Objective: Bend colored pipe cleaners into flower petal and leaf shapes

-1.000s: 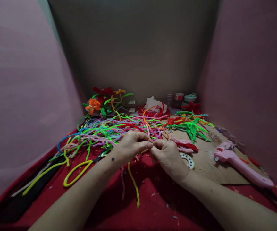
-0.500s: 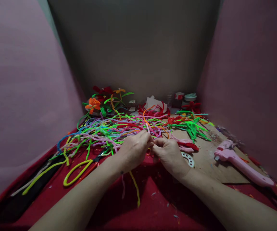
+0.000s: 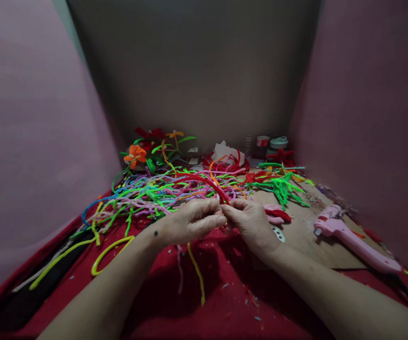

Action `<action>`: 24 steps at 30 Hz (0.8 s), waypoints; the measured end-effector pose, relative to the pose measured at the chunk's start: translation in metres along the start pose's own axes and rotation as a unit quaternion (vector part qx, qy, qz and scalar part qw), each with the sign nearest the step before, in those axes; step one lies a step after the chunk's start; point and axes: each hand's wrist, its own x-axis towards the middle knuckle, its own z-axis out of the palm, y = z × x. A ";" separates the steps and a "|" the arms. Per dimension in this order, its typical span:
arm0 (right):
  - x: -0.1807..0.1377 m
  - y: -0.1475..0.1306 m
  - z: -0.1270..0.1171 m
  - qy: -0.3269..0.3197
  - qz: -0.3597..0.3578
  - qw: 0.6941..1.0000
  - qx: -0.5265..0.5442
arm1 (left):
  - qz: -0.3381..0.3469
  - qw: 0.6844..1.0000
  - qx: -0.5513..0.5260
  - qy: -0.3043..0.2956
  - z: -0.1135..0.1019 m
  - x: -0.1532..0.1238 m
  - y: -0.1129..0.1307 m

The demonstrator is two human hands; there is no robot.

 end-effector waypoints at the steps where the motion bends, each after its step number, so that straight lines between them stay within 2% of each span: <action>1: 0.001 0.000 0.000 0.000 -0.003 1.000 0.003 | -0.018 1.000 -0.016 -0.007 -0.001 0.001 -0.002; 4: 0.002 0.001 -0.001 0.003 0.001 1.000 0.022 | -0.053 0.998 -0.038 0.010 -0.001 0.005 -0.013; 9: 0.004 0.004 0.001 -0.029 0.048 0.992 0.111 | -0.121 0.985 -0.092 0.080 0.000 0.012 -0.025; 16: 0.002 0.006 0.005 -0.101 0.111 0.970 0.189 | -0.105 0.969 -0.166 0.150 0.006 0.014 -0.025; 18: 0.002 0.006 0.004 -0.142 0.120 0.954 0.235 | -0.118 0.960 -0.189 0.167 0.007 0.014 -0.024; 21: 0.002 0.006 0.000 -0.204 0.142 0.910 0.332 | -0.120 0.946 -0.233 0.189 0.006 0.013 -0.025; 24: 0.003 0.007 -0.001 -0.249 0.179 0.870 0.386 | -0.127 0.937 -0.277 0.171 0.005 0.013 -0.025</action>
